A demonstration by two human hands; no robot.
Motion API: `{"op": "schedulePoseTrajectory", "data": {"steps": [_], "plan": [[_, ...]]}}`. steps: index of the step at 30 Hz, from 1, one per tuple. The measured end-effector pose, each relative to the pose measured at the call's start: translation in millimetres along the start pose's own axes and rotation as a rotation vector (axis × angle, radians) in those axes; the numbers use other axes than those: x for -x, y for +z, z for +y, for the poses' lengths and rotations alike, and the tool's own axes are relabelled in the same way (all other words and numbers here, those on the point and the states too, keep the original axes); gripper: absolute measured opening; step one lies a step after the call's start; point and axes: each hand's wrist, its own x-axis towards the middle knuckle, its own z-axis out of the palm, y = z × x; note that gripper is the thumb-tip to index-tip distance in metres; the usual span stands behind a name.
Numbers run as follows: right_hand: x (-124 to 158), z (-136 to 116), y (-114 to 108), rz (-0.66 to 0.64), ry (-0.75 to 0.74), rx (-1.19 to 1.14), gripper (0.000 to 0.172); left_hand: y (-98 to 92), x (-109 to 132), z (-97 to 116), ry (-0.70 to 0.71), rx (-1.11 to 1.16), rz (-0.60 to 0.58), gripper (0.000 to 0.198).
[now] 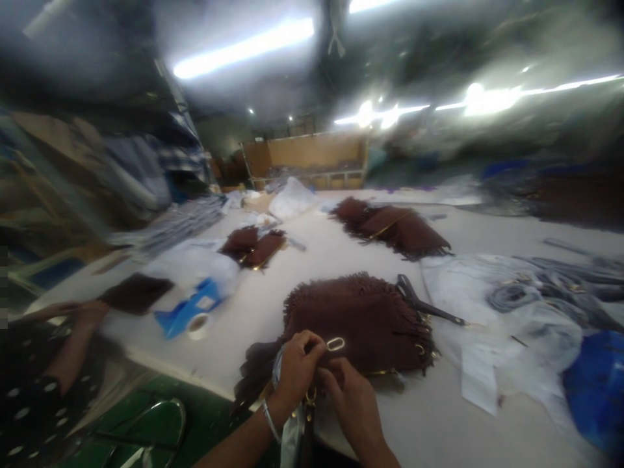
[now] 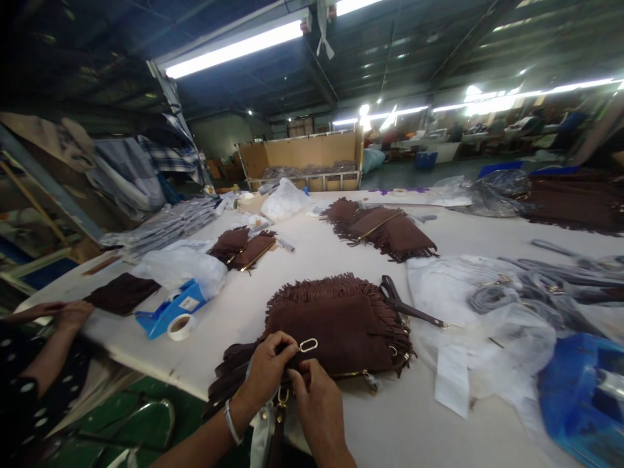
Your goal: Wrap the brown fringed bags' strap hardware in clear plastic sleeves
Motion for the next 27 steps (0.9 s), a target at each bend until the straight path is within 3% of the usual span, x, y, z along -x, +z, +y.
{"op": "schedulePoseTrajectory", "data": {"steps": [4, 6, 10, 13, 16, 22, 27], "plan": [[-9.5, -11.0, 6.4, 0.012, 0.050, 0.182, 0.017, -0.1, -0.9, -1.2, -0.040, 0.045, 0.000, 0.011], [-11.6, -10.7, 6.8, 0.013, 0.055, 0.167, 0.019, 0.3, -1.7, -2.7, -0.057, 0.061, 0.002, 0.012], [-11.4, -0.6, 4.3, -0.012, 0.052, -0.156, 0.021, 2.0, -2.6, -6.4, -0.059, 0.073, 0.014, 0.011], [-12.4, 8.8, 4.3, -0.069, 0.147, -0.436, 0.025, 2.7, -2.7, -8.3, -0.043, 0.071, 0.014, 0.010], [-14.8, 12.3, 6.0, -0.101, 0.186, -0.553, 0.027, 2.3, -3.3, -9.1, -0.040, 0.086, 0.006, 0.010], [-11.4, 8.4, -9.4, -0.099, 0.115, -0.382, 0.031, 0.3, -3.5, -8.6, -0.042, 0.062, -0.009, 0.011], [6.3, 27.3, -33.0, -0.004, 0.114, -0.184, 0.034, -0.3, -0.6, -6.0, 0.017, 0.013, 0.009, 0.010]]}}
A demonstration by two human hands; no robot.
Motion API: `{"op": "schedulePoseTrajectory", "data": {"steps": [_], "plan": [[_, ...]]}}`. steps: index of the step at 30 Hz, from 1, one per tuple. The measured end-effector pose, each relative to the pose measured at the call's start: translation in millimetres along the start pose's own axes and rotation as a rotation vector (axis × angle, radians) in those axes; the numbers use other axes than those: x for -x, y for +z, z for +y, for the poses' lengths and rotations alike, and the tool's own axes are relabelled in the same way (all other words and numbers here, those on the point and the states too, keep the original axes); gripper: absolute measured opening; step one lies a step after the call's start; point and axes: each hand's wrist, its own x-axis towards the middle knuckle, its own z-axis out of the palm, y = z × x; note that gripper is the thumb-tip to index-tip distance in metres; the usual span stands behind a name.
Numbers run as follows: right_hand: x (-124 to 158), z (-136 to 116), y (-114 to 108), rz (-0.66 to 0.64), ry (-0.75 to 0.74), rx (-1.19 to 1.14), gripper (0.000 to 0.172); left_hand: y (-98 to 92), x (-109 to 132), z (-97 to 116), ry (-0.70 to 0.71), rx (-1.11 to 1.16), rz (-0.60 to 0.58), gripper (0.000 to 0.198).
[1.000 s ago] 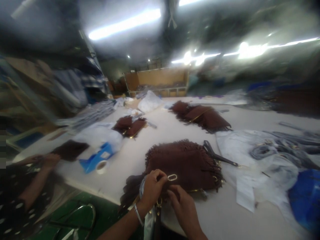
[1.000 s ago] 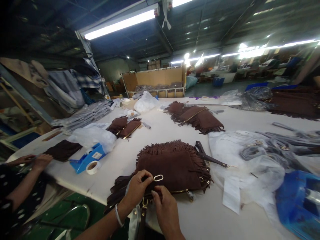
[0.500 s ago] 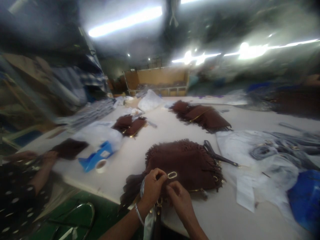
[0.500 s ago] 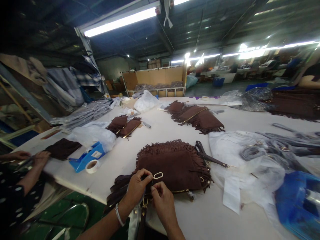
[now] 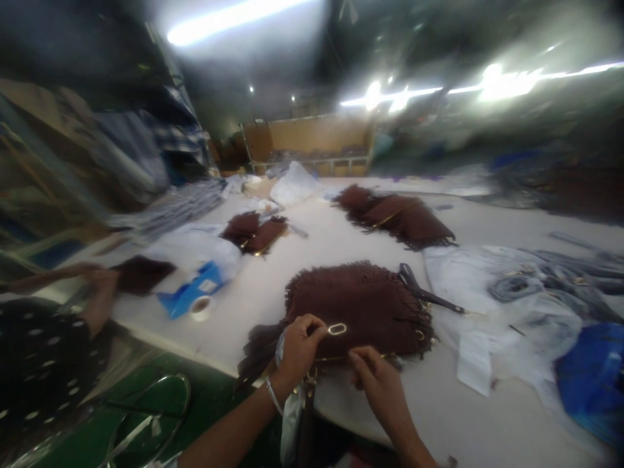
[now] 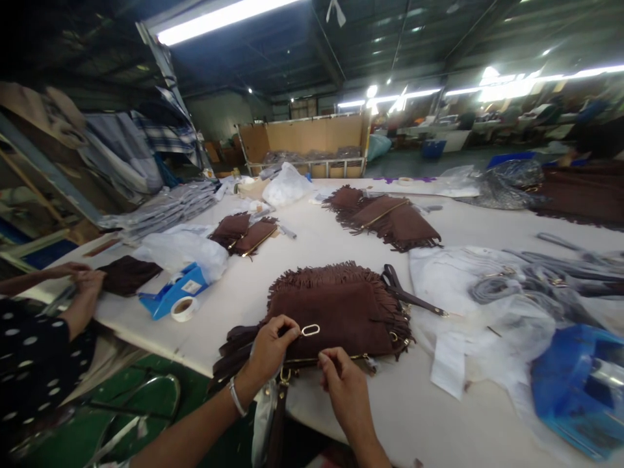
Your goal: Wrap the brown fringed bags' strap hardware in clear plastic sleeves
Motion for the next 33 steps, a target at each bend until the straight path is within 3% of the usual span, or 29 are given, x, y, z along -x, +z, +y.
{"op": "schedulePoseTrajectory", "data": {"steps": [3, 7, 12, 20, 27, 33], "plan": [[12.0, 13.9, -0.7, -0.041, 0.003, 0.028, 0.035, 0.6, 1.7, 1.4, 0.039, -0.034, 0.019, 0.011], [19.5, 22.8, 14.0, -0.040, 0.030, -0.049, 0.044, 0.4, 2.0, 1.4, 0.073, -0.050, 0.042, 0.010], [14.1, 26.1, 25.7, -0.005, 0.047, -0.140, 0.060, -3.1, -2.0, 0.6, 0.055, -0.054, 0.003, 0.011], [6.0, 20.7, 31.8, -0.024, 0.085, -0.268, 0.061, -1.7, -3.4, -1.5, 0.073, -0.050, -0.002, 0.011], [-7.1, 6.7, 30.9, -0.115, 0.030, -0.338, 0.043, -4.2, -3.9, -5.7, 0.110, -0.007, -0.012, 0.018], [-20.8, -12.7, 33.7, -0.134, 0.072, -0.317, 0.026, -12.2, -12.5, -11.9, 0.163, -0.045, -0.097, 0.017]]}}
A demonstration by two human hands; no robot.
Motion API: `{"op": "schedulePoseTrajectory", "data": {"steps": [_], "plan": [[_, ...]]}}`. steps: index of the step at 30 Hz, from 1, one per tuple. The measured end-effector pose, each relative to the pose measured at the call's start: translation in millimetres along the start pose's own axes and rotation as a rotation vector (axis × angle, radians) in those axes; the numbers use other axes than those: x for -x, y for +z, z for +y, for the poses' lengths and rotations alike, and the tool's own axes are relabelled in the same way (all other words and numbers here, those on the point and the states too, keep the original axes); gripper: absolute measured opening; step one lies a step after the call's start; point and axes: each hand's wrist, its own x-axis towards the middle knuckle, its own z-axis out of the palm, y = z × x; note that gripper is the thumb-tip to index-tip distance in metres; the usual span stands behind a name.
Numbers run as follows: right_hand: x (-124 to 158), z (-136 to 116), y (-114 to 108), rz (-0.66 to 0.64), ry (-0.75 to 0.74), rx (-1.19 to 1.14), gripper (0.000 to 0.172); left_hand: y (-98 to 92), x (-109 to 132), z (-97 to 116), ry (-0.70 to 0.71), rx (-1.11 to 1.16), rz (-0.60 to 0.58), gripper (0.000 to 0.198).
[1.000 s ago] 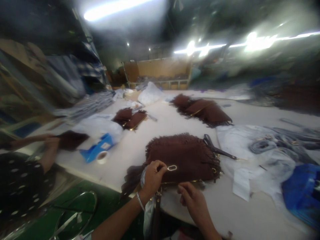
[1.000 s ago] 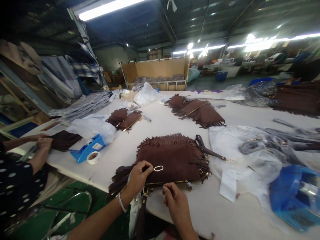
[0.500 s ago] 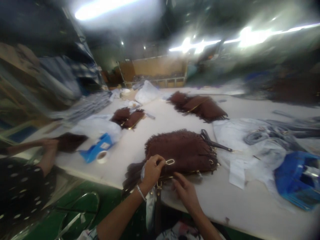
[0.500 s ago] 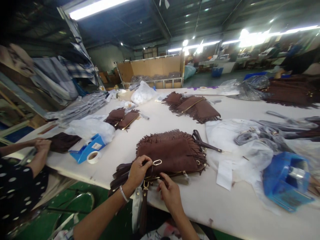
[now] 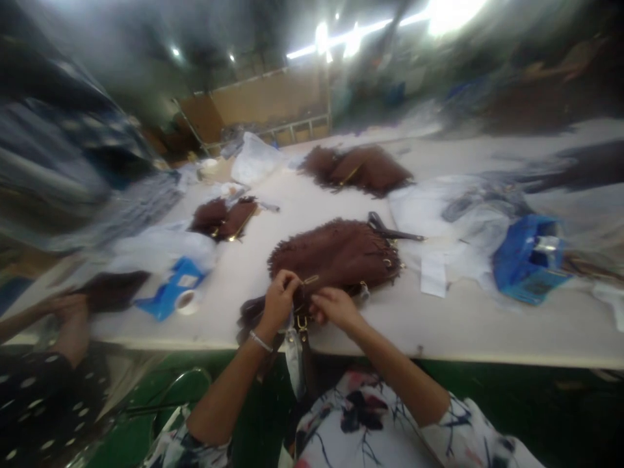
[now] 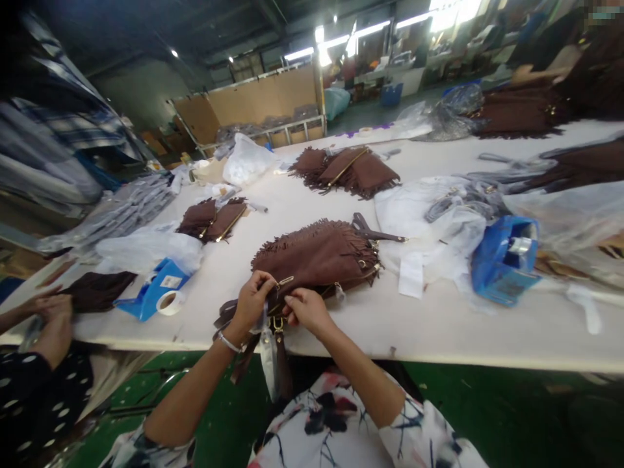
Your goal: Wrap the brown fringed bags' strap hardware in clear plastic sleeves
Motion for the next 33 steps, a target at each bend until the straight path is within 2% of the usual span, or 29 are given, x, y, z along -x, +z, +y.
{"op": "schedulePoseTrajectory", "data": {"steps": [4, 8, 12, 18, 24, 33], "plan": [[-8.3, -12.1, -1.4, 0.052, -0.001, 0.055, 0.023, -6.7, -3.7, -3.8, 0.055, -0.089, -0.017, 0.012], [-16.7, -14.2, 0.3, 0.120, 0.025, 0.080, 0.023, -8.3, 0.5, -4.4, 0.106, -0.204, 0.024, 0.011], [-27.9, -9.2, 2.6, 0.121, 0.078, 0.095, 0.023, -3.9, 6.1, -6.4, 0.133, -0.260, 0.084, 0.012], [-33.0, -7.7, 2.0, 0.121, 0.090, 0.158, 0.027, 1.1, 12.8, -5.8, 0.154, -0.271, 0.104, 0.010], [-32.5, -10.6, 0.8, 0.126, 0.099, 0.198, 0.025, 0.9, 21.2, -3.4, 0.184, -0.268, 0.065, 0.013], [-42.1, -16.9, -4.4, 0.050, 0.118, 0.257, 0.025, -5.2, 23.1, 0.9, 0.218, -0.294, -0.069, 0.034]]}}
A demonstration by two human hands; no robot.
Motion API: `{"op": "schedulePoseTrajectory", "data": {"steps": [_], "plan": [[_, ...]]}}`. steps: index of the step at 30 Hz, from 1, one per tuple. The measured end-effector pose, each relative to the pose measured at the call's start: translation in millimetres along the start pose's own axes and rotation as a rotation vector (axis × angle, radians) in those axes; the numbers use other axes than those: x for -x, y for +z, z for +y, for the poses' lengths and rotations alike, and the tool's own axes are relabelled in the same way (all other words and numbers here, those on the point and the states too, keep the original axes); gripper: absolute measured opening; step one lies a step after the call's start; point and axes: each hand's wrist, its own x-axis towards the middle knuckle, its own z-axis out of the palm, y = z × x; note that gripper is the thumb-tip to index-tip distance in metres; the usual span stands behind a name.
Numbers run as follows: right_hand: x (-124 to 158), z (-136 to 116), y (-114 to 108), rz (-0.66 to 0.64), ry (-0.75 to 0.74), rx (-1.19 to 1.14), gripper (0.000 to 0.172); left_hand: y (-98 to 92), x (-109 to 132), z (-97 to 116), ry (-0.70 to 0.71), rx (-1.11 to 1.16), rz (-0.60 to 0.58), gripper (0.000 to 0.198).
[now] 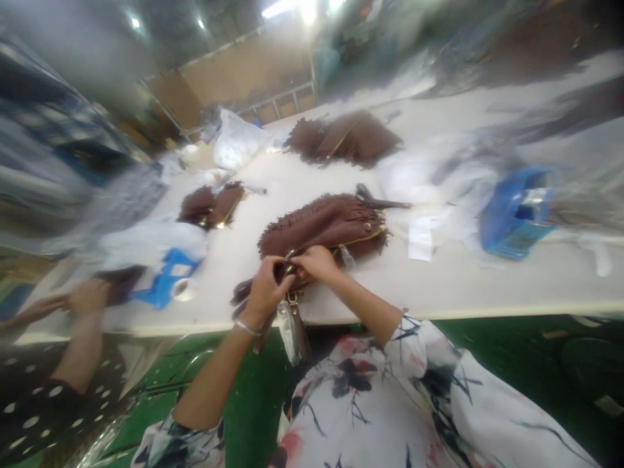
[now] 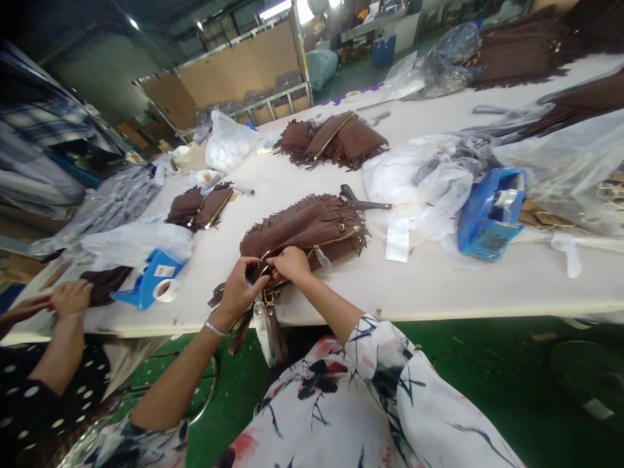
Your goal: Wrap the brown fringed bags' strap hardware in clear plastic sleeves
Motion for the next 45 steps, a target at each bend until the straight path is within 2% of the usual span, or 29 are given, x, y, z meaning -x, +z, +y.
{"op": "schedulePoseTrajectory", "data": {"steps": [5, 9, 13, 18, 22, 28, 36, 39, 45], "plan": [[-3.5, -3.1, -10.7, -0.069, -0.021, 0.086, 0.025, 6.3, -7.0, -2.1, -0.061, -0.012, 0.025, 0.020], [1.1, -1.3, -22.5, -0.060, -0.068, 0.199, 0.031, 5.4, -16.9, -8.1, -0.101, 0.027, 0.017, 0.010], [5.9, -4.7, -25.2, 0.016, -0.128, 0.356, 0.039, 0.8, -28.5, -15.8, -0.130, 0.074, -0.013, 0.008], [8.5, -14.7, -20.3, 0.220, -0.242, 0.608, 0.042, -2.4, -39.1, -21.6, -0.180, 0.129, -0.064, 0.009], [9.2, -11.9, -24.6, 0.236, -0.312, 0.729, 0.037, -2.7, -42.9, -23.7, -0.209, 0.167, -0.081, 0.010], [8.3, -6.5, -29.1, 0.133, -0.489, 0.780, 0.013, -3.7, -48.2, -28.5, -0.245, 0.216, -0.111, 0.009], [6.4, 3.5, -28.7, 0.096, -0.602, 0.778, 0.017, -4.9, -47.5, -26.0, -0.242, 0.235, -0.094, 0.008], [9.4, 7.5, -26.5, 0.127, -0.639, 0.796, 0.015, -4.6, -47.1, -26.5, -0.239, 0.243, -0.090, 0.008], [13.3, 11.7, -8.0, 0.251, -0.726, 0.883, 0.019, -4.1, -45.8, -26.5, -0.236, 0.241, -0.070, 0.008]]}}
